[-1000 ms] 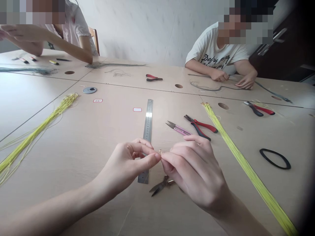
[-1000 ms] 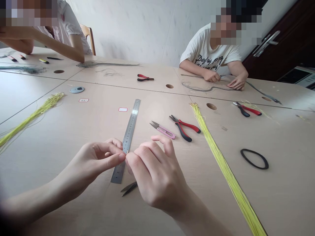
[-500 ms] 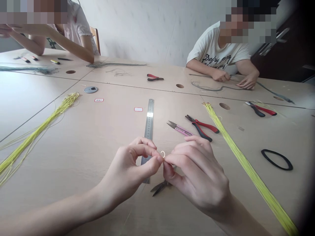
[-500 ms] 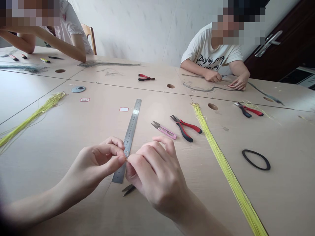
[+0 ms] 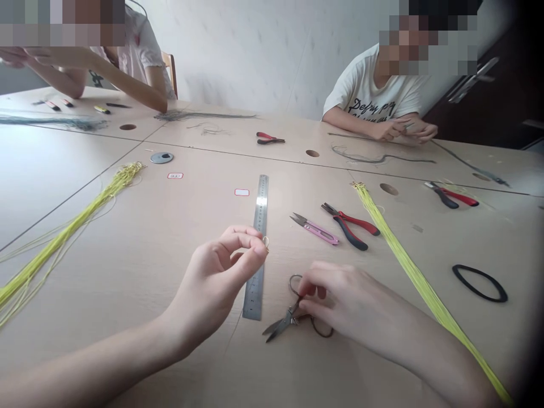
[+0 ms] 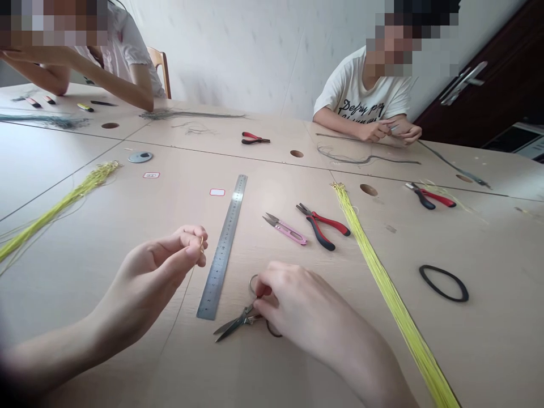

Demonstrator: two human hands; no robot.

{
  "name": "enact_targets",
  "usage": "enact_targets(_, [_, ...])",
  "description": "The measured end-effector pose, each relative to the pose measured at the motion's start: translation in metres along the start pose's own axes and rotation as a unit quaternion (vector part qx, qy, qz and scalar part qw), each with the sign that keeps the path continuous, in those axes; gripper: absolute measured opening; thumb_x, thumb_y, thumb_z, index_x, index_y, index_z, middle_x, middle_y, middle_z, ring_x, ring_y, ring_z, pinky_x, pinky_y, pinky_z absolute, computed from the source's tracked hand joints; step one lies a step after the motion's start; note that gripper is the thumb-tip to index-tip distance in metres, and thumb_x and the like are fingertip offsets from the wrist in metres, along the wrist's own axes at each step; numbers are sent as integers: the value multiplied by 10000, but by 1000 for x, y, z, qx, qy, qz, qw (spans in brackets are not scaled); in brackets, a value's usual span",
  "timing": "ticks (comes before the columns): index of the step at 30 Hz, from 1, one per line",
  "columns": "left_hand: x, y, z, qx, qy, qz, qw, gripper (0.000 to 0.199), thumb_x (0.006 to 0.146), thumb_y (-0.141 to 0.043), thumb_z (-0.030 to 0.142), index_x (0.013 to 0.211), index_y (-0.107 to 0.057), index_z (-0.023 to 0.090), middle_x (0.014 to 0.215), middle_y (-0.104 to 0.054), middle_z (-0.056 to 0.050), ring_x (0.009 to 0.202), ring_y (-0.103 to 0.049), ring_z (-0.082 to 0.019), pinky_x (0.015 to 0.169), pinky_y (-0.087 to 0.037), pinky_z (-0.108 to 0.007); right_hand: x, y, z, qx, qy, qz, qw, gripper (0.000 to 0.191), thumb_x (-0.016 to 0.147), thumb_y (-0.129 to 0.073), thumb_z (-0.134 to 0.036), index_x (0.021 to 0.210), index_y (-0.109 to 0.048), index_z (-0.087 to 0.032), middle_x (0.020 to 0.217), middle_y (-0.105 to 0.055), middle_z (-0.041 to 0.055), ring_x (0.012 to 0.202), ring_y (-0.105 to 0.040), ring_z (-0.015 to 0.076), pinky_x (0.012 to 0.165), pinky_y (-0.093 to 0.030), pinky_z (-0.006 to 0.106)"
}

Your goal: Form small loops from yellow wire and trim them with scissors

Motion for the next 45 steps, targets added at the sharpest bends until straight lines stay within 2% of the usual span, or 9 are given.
enact_targets(10, [-4, 1, 12, -98, -35, -96, 990, 218, 901, -528, 348, 754, -569, 192, 1018, -469, -27, 798, -439, -128, 735, -413, -264, 0, 0, -8, 4, -13, -16, 1000, 285, 678, -510, 20, 786, -564, -238, 749, -589, -58, 595, -592, 87, 496, -443, 167])
enact_targets(13, [-9, 6, 18, 8, -156, -65, 986, 165, 919, -492, 265, 773, -547, 212, 954, -484, -29, 888, -469, -152, 786, -433, -271, 0, 0, -9, 20, -1, -48, 999, 322, 675, -507, 42, 808, -572, -244, 826, -572, -63, 632, -591, 67, 558, -471, 156])
enact_targets(17, [-19, 12, 25, 212, -414, 36, 885, 111, 898, -468, 135, 857, -513, 228, 924, -468, -40, 928, -473, -170, 808, -459, -286, -5, -1, -13, 25, 14, -33, 999, 315, 746, -469, 37, 863, -560, -240, 912, -568, -43, 667, -613, 70, 597, -509, 171])
enact_targets(21, [-25, 15, 30, 268, -506, 97, 814, 119, 935, -400, 192, 849, -476, 224, 893, -447, -49, 865, -495, -180, 734, -507, -304, -14, -6, -20, -4, 96, 53, 994, 390, 827, -420, -15, 1107, -543, -258, 1125, -581, 29, 946, -635, 143, 777, -567, 267])
enact_targets(23, [-26, 16, 32, 269, -523, 115, 801, 142, 944, -388, 232, 827, -468, 227, 877, -437, -46, 837, -490, -181, 712, -517, -313, -19, -11, -20, -45, 116, 67, 990, 423, 821, -432, -21, 1145, -550, -266, 1187, -589, 38, 1085, -590, 183, 874, -556, 337])
enact_targets(31, [-32, 19, 40, 256, -552, 141, 781, 194, 956, -361, 255, 789, -453, 225, 900, -394, -28, 841, -462, -158, 758, -495, -285, -40, -22, -17, -119, 84, 86, 986, 349, 862, -428, -74, 1127, -596, -227, 1150, -650, 57, 1037, -630, 196, 866, -577, 375])
enact_targets(35, [-35, 20, 45, 265, -576, 133, 761, 185, 949, -377, 255, 782, -455, 229, 903, -364, -25, 812, -460, -159, 724, -502, -289, -52, -19, -26, -148, 74, 53, 985, 445, 824, -507, -129, 1258, -543, -218, 1255, -614, 55, 1145, -584, 224, 920, -557, 387])
enact_targets(39, [-36, 20, 44, 251, -571, 120, 773, 118, 901, -448, 186, 796, -468, 234, 934, -356, -19, 829, -455, -155, 758, -485, -291, -60, -17, -29, -163, 45, 16, 985, 479, 841, -518, -157, 1316, -496, -217, 1306, -579, 57, 1197, -546, 236, 961, -527, 406])
enact_targets(45, [-37, 21, 40, 228, -574, 124, 777, 137, 816, -500, 94, 785, -484, 226, 937, -369, -18, 842, -449, -158, 768, -478, -309, -58, -19, -31, -109, -29, 45, 993, 202, 825, -598, -150, 1013, -609, -222, 968, -623, 21, 830, -649, 165, 721, -565, 294])
Point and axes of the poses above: each hand's wrist, its own x-axis towards the middle knuckle, its own y-axis out of the back of the hand, z = x × y, the point moved 2 cm from there along x, towards the middle knuckle
